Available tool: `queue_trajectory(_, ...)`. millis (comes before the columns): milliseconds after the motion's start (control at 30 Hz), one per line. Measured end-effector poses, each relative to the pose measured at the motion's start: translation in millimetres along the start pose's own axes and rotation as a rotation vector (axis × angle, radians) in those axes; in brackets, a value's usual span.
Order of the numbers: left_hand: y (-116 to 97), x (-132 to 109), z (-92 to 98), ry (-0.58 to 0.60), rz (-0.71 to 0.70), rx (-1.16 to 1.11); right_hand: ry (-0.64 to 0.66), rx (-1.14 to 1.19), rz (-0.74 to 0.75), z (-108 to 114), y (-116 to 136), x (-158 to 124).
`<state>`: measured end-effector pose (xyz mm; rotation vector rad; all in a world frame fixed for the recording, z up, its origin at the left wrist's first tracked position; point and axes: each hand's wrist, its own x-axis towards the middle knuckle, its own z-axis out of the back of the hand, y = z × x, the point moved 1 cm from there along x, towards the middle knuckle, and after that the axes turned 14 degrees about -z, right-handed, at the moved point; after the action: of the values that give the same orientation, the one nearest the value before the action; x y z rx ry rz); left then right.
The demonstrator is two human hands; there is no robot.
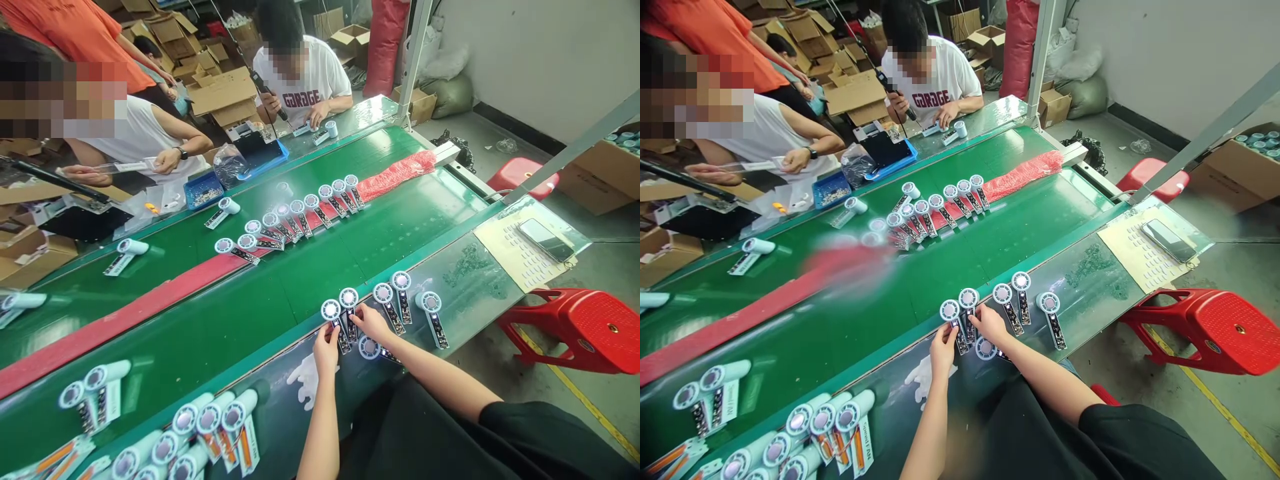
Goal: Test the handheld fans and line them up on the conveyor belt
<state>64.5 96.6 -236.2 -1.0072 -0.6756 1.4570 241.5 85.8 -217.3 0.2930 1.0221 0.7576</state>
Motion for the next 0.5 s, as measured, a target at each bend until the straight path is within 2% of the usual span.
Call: queue_trajectory(500,-4.2,-1.7,0.4,-0.005,0.007,0.018,0.046,0.036,0.025,0.5,-3.4,6.7)
